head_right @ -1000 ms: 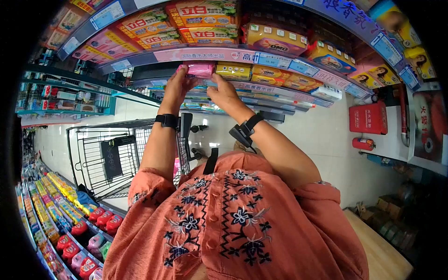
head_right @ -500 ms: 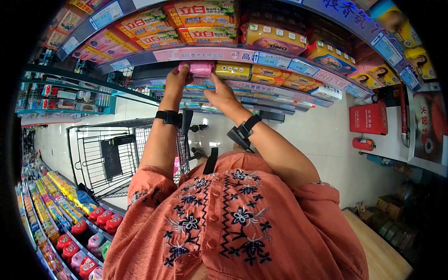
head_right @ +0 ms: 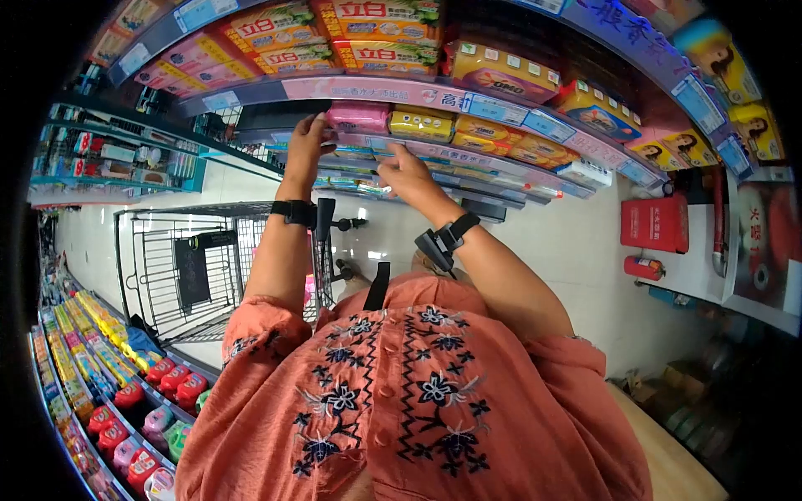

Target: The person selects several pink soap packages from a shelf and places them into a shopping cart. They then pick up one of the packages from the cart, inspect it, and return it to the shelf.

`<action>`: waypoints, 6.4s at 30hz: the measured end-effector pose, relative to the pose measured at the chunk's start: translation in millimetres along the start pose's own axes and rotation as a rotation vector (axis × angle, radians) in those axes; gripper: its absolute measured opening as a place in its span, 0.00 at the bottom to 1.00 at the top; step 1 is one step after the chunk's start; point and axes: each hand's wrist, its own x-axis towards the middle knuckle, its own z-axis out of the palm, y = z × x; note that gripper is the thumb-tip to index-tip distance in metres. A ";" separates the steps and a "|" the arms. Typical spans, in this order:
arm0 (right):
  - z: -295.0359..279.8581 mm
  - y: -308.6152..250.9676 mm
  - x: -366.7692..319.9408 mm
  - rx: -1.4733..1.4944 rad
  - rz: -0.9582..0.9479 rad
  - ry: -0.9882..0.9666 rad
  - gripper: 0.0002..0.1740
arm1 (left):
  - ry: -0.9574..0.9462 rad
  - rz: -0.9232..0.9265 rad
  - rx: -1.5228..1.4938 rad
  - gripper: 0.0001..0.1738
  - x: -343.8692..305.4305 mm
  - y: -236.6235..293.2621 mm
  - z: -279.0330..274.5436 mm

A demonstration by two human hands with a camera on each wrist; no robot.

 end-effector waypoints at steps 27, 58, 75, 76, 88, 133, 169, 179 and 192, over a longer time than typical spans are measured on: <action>123.1 56.2 -9.7 -0.047 0.372 -0.410 0.19 | 0.307 -0.277 0.928 0.43 -156.3 -237.4 -285.6; 233.3 35.9 5.5 -0.165 0.531 -0.530 0.20 | 0.131 -0.509 0.170 0.38 -166.9 -170.0 -282.4; 187.4 -59.2 6.5 0.240 0.155 -0.491 0.31 | -0.467 -0.403 -0.938 0.37 -186.1 -9.9 -208.4; 182.0 -58.7 6.9 0.244 0.149 -0.494 0.29 | -0.495 -0.407 -0.927 0.37 -184.7 -4.3 -202.4; 121.9 -49.2 4.0 0.358 0.134 -0.276 0.19 | -0.302 -0.327 -0.671 0.26 -172.0 28.0 -165.9; 62.2 -51.8 -30.0 0.269 0.309 -0.205 0.43 | -0.178 -0.166 -0.076 0.33 -146.2 52.1 -75.2; 0.4 -72.8 24.3 0.207 -0.062 0.213 0.30 | -0.258 0.297 0.283 0.30 -10.4 57.4 3.9; 31.7 -29.3 3.7 0.150 0.037 0.182 0.26 | -0.105 0.456 0.691 0.33 -53.5 36.6 -11.9; 40.4 -16.0 23.2 0.212 -0.075 0.197 0.25 | -0.118 0.310 0.355 0.33 -18.7 9.3 0.3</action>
